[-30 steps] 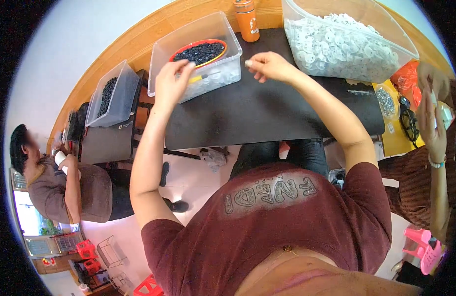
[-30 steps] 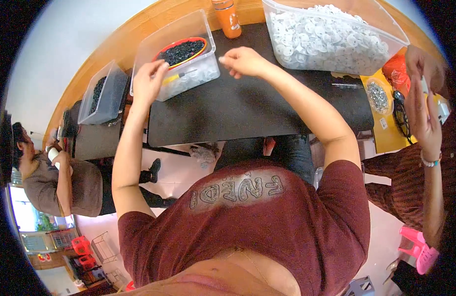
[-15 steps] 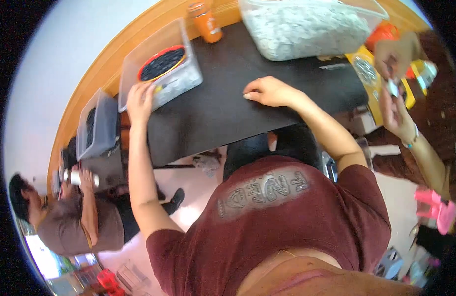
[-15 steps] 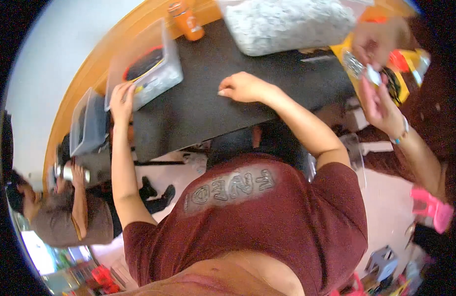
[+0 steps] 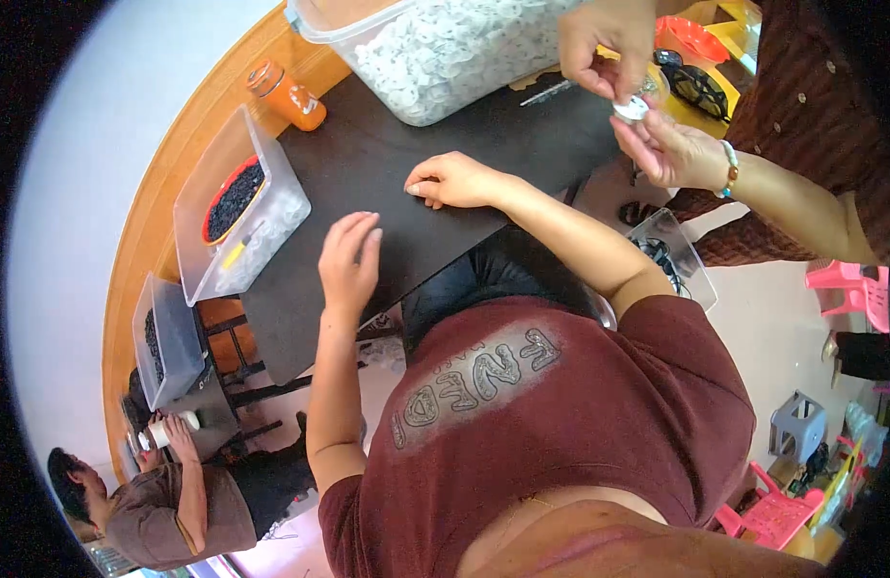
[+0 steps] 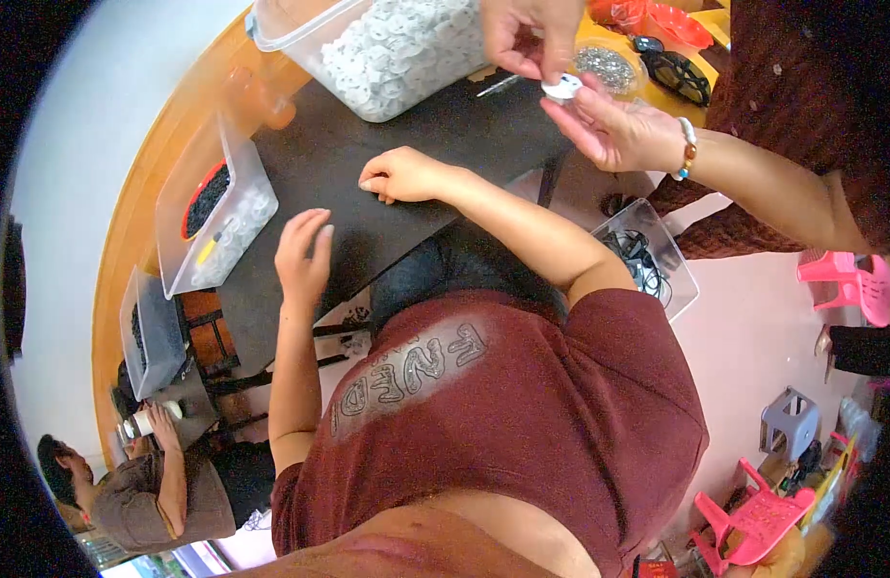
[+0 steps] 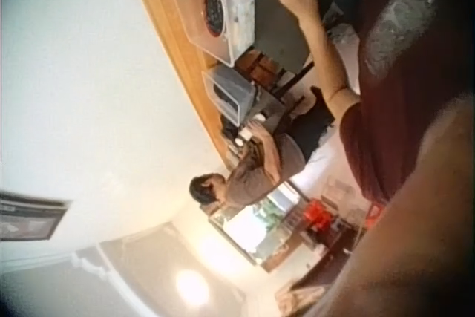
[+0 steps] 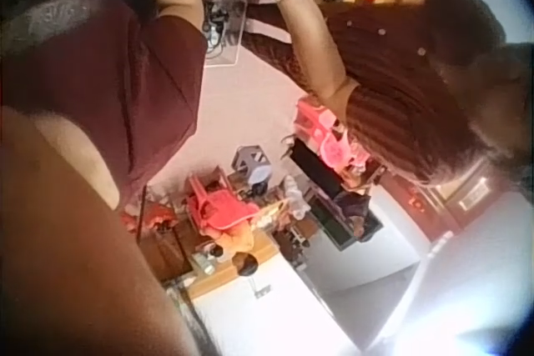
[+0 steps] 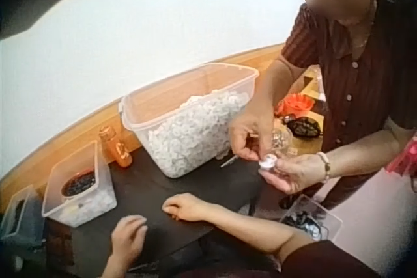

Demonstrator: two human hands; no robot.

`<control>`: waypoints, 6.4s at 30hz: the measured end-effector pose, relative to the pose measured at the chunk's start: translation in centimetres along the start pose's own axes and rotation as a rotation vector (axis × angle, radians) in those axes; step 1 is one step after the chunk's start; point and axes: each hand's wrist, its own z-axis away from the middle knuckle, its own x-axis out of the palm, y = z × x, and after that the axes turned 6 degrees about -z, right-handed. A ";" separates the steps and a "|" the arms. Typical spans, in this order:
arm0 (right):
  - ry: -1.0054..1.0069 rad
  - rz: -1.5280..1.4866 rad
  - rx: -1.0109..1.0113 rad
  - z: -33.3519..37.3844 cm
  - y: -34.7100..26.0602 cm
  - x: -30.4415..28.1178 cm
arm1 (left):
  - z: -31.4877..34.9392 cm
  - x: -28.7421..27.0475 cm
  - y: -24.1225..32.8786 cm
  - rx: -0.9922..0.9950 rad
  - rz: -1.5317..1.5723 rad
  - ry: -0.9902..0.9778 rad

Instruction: The person assembles small white plastic components by hand, inserting black beads and small pins into them.

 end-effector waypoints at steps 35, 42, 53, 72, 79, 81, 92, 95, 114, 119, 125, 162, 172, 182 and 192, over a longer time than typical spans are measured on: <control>-0.035 0.085 -0.049 0.3 0.6 -0.5 | -9.0 -12.8 -21.9 -0.581 -0.169 -0.547; 0.005 0.204 -0.227 1.2 0.3 -0.4 | -9.0 -13.6 -21.1 -0.650 -0.198 -0.630; 0.595 0.402 -0.111 10.4 1.7 -9.4 | -4.4 -6.2 -5.6 -0.254 0.042 -0.019; 0.344 0.762 0.101 3.8 1.3 -12.4 | -9.6 12.6 1.4 -0.518 0.662 -0.514; 0.424 0.518 -0.180 3.2 -0.6 -7.8 | -10.2 14.6 1.6 -0.625 1.197 -0.433; 0.544 0.468 -0.306 3.0 -0.2 -6.8 | -10.2 14.2 1.8 -0.588 1.290 -0.420; 0.576 0.303 -0.317 4.0 0.4 -4.9 | -9.6 13.7 1.3 -0.531 1.554 -0.389; 0.601 0.301 -0.352 4.1 0.5 -4.7 | -9.5 13.7 1.0 -0.526 1.594 -0.399; 0.625 0.296 -0.358 4.4 0.1 -4.6 | -9.4 13.7 0.8 -0.514 1.664 -0.392; 0.636 0.291 -0.405 4.5 0.1 -4.6 | -9.4 13.8 0.7 -0.508 1.692 -0.398; 0.637 0.299 -0.425 4.3 0.1 -4.6 | -9.3 13.8 0.5 -0.532 1.690 -0.384; 0.642 0.202 -0.437 4.5 0.3 -4.5 | -9.1 13.3 0.2 -0.541 1.724 -0.381; 0.656 0.210 -0.458 4.5 0.3 -4.5 | -9.1 13.3 0.3 -0.545 1.720 -0.371; 0.644 0.222 -0.456 4.5 0.6 -4.7 | -9.1 13.6 0.4 -0.525 1.719 -0.341; 0.549 0.252 -0.407 4.6 0.3 -4.6 | -9.0 14.1 0.2 -0.574 1.605 -0.222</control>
